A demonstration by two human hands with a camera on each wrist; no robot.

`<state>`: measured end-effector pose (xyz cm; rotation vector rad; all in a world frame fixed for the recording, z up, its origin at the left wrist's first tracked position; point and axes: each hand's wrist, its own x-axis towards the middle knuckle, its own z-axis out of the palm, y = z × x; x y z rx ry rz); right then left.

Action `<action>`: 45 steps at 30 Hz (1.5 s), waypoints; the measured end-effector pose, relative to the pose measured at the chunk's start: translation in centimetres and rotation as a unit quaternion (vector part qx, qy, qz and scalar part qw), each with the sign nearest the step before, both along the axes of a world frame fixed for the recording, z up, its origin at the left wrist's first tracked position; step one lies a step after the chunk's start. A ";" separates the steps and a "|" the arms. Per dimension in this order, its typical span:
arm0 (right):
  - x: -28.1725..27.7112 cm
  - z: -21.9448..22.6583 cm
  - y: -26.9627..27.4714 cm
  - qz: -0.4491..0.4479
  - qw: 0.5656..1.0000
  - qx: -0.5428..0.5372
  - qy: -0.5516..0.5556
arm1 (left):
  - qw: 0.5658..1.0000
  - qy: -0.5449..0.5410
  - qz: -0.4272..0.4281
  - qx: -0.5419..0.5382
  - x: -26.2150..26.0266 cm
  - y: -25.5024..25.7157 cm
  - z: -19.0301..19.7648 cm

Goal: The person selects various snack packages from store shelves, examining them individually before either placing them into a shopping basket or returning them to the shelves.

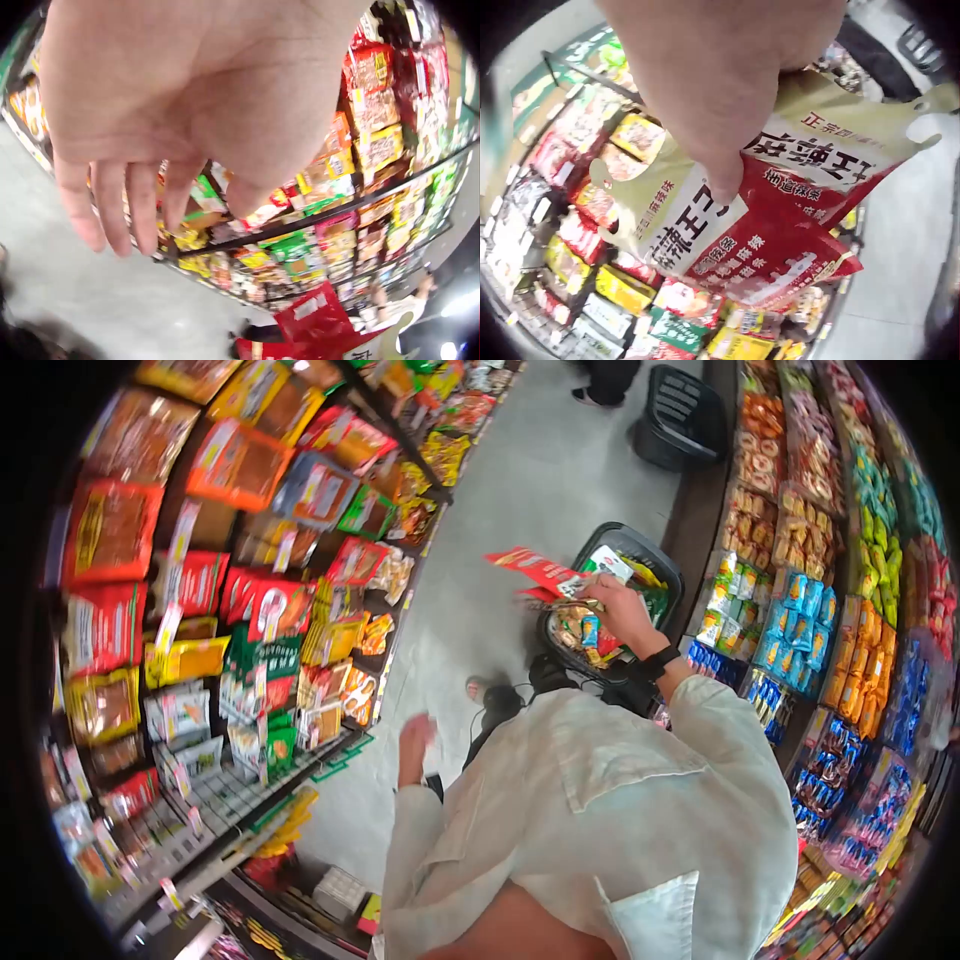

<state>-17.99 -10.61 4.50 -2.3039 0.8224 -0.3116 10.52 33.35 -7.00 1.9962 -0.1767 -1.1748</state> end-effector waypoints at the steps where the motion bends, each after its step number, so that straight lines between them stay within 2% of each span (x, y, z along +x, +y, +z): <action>1: 2.9 4.6 1.7 0.059 0.996 -0.004 -0.067 | 0.993 0.075 0.068 -0.053 1.3 -3.4 4.4; 2: 4.8 7.0 3.3 0.093 0.993 -0.013 -0.078 | 0.973 0.151 0.135 -0.110 2.4 -7.4 9.4; 3: 6.4 8.7 5.3 0.127 0.988 -0.017 -0.086 | 0.945 0.262 0.142 -0.137 3.4 -8.4 11.1; 4: 7.9 10.4 7.3 0.161 0.982 -0.021 -0.095 | 0.903 0.368 0.147 -0.166 3.9 -8.2 11.8; 7: 12.0 14.4 13.2 0.251 0.959 0.011 -0.129 | 0.836 0.432 0.050 -0.334 1.7 -6.1 9.9; 9: 13.8 15.5 16.4 0.280 0.945 0.043 -0.164 | 0.810 0.446 0.047 -0.379 0.6 -4.1 11.2; 14: 17.5 18.1 20.4 0.330 0.920 0.089 -0.194 | 0.806 0.419 0.111 -0.402 1.0 1.4 16.9; 18: 19.7 17.9 22.4 0.372 0.910 0.117 -0.139 | 0.803 0.384 0.160 -0.427 1.8 5.2 20.1; 20: 21.5 17.6 22.8 0.383 0.903 0.097 -0.167 | 0.795 0.372 0.186 -0.441 1.9 6.5 21.4; 22: 22.8 17.3 22.9 0.391 0.895 0.163 -0.140 | 0.784 0.360 0.213 -0.458 1.9 7.3 22.5; 24: 24.2 17.1 22.3 0.423 0.874 0.221 -0.087 | 0.768 0.353 0.239 -0.478 1.9 7.0 23.4; 25: 24.8 17.0 21.7 0.451 0.857 0.245 -0.048 | 0.699 0.449 0.235 -0.504 2.4 7.2 22.8; 26: 25.4 16.9 21.2 0.477 0.837 0.268 -0.009 | 0.684 0.469 0.221 -0.514 2.5 6.9 22.4; 27: 26.1 17.0 21.0 0.511 0.813 0.277 -0.025 | 0.686 0.465 0.214 -0.517 2.3 6.1 22.0; 30: 27.5 19.4 20.4 0.550 0.799 0.241 -0.006 | 0.711 0.422 0.211 -0.522 2.5 3.0 21.5; 31: 28.3 20.3 19.2 0.588 0.764 0.266 0.022 | 0.720 0.403 0.220 -0.520 2.6 2.1 21.2; 34: 29.3 21.3 16.3 0.608 0.707 0.362 -0.008 | 0.738 0.348 0.258 -0.517 3.7 0.4 20.6; 35: 29.9 22.0 15.3 0.602 0.685 0.412 -0.008 | 0.745 0.325 0.276 -0.513 4.1 0.1 20.3; 38: 30.9 20.4 12.0 0.505 0.714 0.485 -0.001 | 0.754 0.269 0.335 -0.497 4.5 -0.9 18.8; 39: 31.1 20.2 11.2 0.454 0.741 0.494 -0.040 | 0.758 0.250 0.354 -0.488 4.6 -1.0 18.2; 42: 32.1 15.0 8.3 0.320 0.812 0.431 -0.227 | 0.774 0.201 0.401 -0.448 4.8 -1.4 15.3; 43: 32.7 15.2 8.0 0.273 0.807 0.451 -0.266 | 0.779 0.185 0.414 -0.433 5.0 -1.4 14.2; 45: 33.9 16.5 7.4 0.194 0.792 0.487 -0.314 | 0.722 0.208 0.455 -0.478 4.9 -1.3 13.0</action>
